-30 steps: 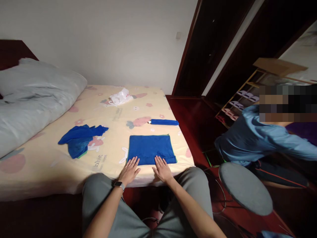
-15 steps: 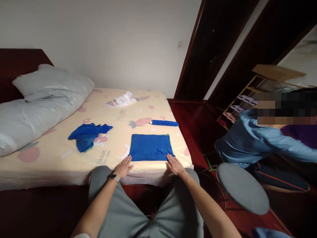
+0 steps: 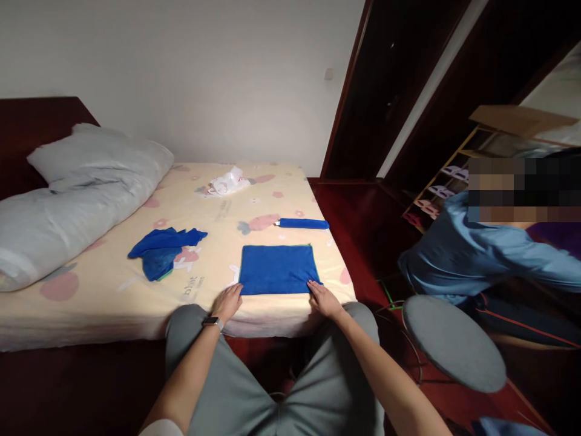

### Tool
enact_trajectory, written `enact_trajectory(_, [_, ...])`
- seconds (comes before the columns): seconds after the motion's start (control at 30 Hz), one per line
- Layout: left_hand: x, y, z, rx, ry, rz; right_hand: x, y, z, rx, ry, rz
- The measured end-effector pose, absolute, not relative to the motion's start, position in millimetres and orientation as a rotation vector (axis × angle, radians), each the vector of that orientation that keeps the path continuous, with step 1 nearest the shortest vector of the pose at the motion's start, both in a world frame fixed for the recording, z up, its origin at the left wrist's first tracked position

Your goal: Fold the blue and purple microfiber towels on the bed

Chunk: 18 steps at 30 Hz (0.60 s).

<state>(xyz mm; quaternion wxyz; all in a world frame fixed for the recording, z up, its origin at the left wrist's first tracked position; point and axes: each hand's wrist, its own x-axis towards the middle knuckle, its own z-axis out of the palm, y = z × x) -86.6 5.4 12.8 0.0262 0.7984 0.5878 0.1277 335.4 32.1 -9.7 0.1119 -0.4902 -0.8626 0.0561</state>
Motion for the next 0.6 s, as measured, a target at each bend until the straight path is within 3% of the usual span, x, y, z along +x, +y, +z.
enact_trajectory(0.13, [-89.0,7.9,18.8,2.495,1.773,0.372,342.3,41.1,0.7,-1.426,-2.597,0.185])
enact_trajectory(0.4, [-88.4,9.1,18.7,2.589,1.762,0.368,339.8,36.4,9.0,-1.514,-2.568,-0.140])
enact_trajectory(0.6, [-82.3,8.9,18.4,2.568,1.810,0.394,337.9,36.4,6.4,-1.578,-2.563,-0.074])
